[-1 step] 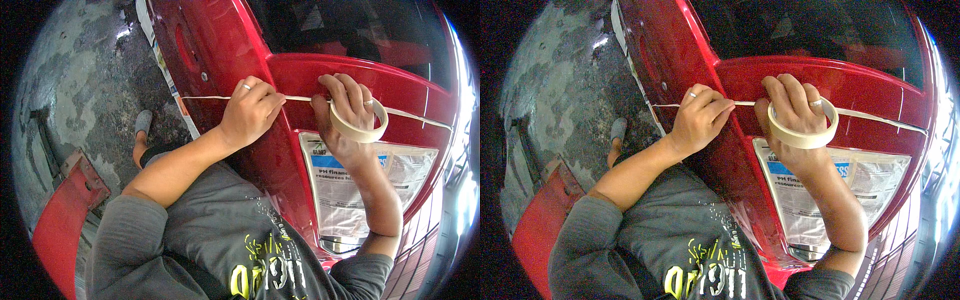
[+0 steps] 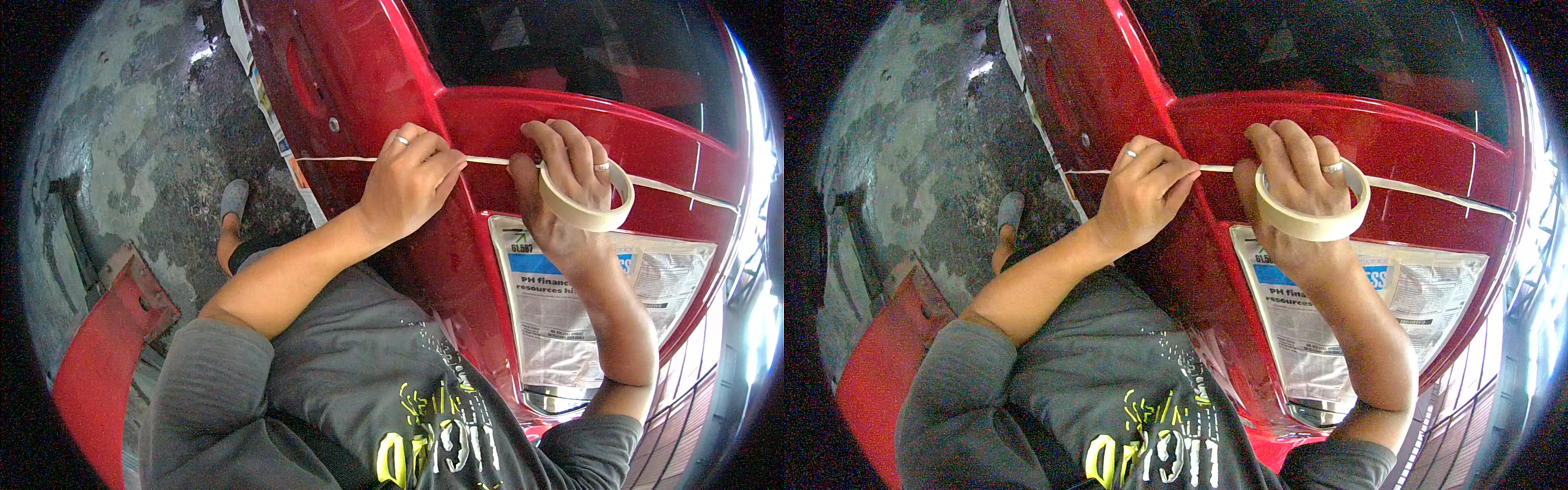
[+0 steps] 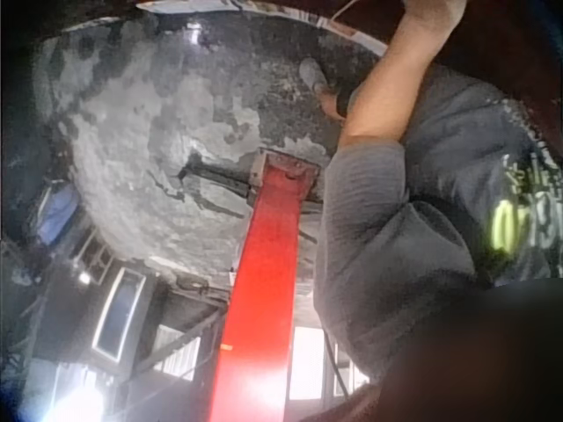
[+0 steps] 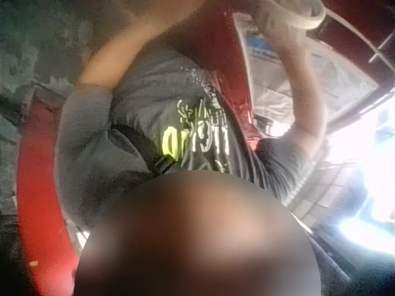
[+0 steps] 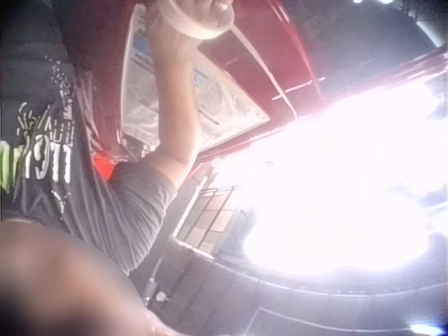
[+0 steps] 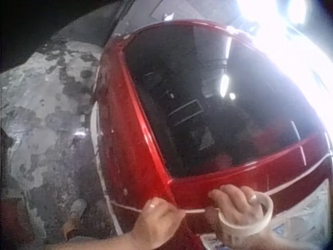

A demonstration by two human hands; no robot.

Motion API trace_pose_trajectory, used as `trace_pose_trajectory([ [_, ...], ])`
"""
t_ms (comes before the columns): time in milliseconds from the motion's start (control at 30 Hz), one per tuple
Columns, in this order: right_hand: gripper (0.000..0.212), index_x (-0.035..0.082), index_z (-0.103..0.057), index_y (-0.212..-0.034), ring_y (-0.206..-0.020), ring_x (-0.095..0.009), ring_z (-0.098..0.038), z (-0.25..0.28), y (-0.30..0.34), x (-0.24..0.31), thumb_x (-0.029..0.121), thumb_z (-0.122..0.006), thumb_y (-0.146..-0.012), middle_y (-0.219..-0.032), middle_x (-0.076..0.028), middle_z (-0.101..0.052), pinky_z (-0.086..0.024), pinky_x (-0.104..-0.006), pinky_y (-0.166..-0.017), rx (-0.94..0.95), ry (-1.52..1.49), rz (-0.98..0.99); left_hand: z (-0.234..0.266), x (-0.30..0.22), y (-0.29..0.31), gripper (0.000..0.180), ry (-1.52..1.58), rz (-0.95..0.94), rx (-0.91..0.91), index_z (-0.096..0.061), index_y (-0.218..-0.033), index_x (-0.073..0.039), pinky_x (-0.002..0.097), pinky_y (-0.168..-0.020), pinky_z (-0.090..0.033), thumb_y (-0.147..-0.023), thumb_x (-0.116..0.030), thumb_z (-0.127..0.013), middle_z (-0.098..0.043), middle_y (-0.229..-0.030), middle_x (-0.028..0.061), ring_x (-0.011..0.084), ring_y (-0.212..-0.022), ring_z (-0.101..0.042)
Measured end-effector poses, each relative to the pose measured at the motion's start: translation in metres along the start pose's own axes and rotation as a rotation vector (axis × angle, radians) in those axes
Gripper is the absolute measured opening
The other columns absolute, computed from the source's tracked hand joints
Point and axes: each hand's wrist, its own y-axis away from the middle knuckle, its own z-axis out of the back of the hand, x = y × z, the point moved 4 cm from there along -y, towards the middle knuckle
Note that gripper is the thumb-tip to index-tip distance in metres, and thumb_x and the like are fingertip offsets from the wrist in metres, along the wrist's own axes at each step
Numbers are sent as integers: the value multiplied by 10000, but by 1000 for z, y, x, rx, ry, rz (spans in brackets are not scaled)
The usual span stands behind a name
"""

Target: The person places a sheet of newspaper over the rear side window of a red car and secures it with masking tape. They then apply additional strips of tape along the window frame and body lines to mask off the area.

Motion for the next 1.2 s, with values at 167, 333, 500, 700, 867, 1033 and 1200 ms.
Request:
trace_pose_trajectory([
  [167, 95, 108, -763, -956, -1306, -317, -664, -3, -1, 1, 194, -736, -982, -1305, -81, -758, -518, -494, -1038, 30, 18, -51, -3, 2, -5, 141, 56, 101, 49, -831, -992, -41, 453, -892, -585, -884, -76, -915, -748, -976, 110, 338, -981, -704],
  [333, 95, 114, -791, -1008, -1327, -324, -648, 0, 4, 1, 195, -754, -974, -1356, -90, -747, -521, -506, -1033, 18, 15, -2, -3, 3, -7, 139, 98, 134, 64, -838, -1004, -39, 452, -901, -583, -888, -79, -904, -753, -982, 110, 333, -978, -702],
  [500, 109, 109, -800, -1044, -1281, -309, -676, -3, 6, 3, 190, -773, -976, -1340, -80, -767, -536, -498, -1011, -24, -12, 4, 0, 3, -2, 153, 136, 68, -2, -857, -1045, -56, 450, -922, -571, -902, -99, -890, -750, -981, 81, 307, -987, -695],
  [700, 162, 150, -830, -1099, -1320, -343, -654, -10, 5, 6, 213, -783, -958, -1405, -87, -736, -516, -517, -1058, 12, -8, -29, -4, 3, 0, 147, 50, -5, 11, -860, -1047, -62, 443, -912, -568, -914, -117, -886, -744, -971, 64, 291, -982, -690],
  [867, 129, 126, -799, -1056, -1333, -350, -649, -11, 2, 9, 196, -760, -955, -1397, -100, -731, -518, -521, -1065, 9, -5, 11, -6, 2, -5, 100, 55, 82, 40, -849, -984, -52, 460, -900, -591, -904, -99, -887, -762, -956, 103, 333, -956, -721],
  [1033, 106, 115, -764, -979, -1327, -335, -648, -17, -3, 8, 215, -751, -948, -1368, -104, -730, -523, -520, -1052, 23, 45, -34, -5, 7, -11, 73, 152, 240, 98, -853, -954, -53, 481, -895, -603, -901, -96, -877, -776, -951, 147, 368, -948, -744],
  [1200, 146, 104, -744, -1006, -1345, -366, -634, -20, -3, 13, 190, -828, -923, -1395, -109, -694, -517, -561, -1054, -40, 34, -101, -2, 11, -16, 85, 162, 265, 124, -868, -950, -53, 513, -902, -591, -916, -130, -866, -762, -936, 158, 389, -963, -740],
])
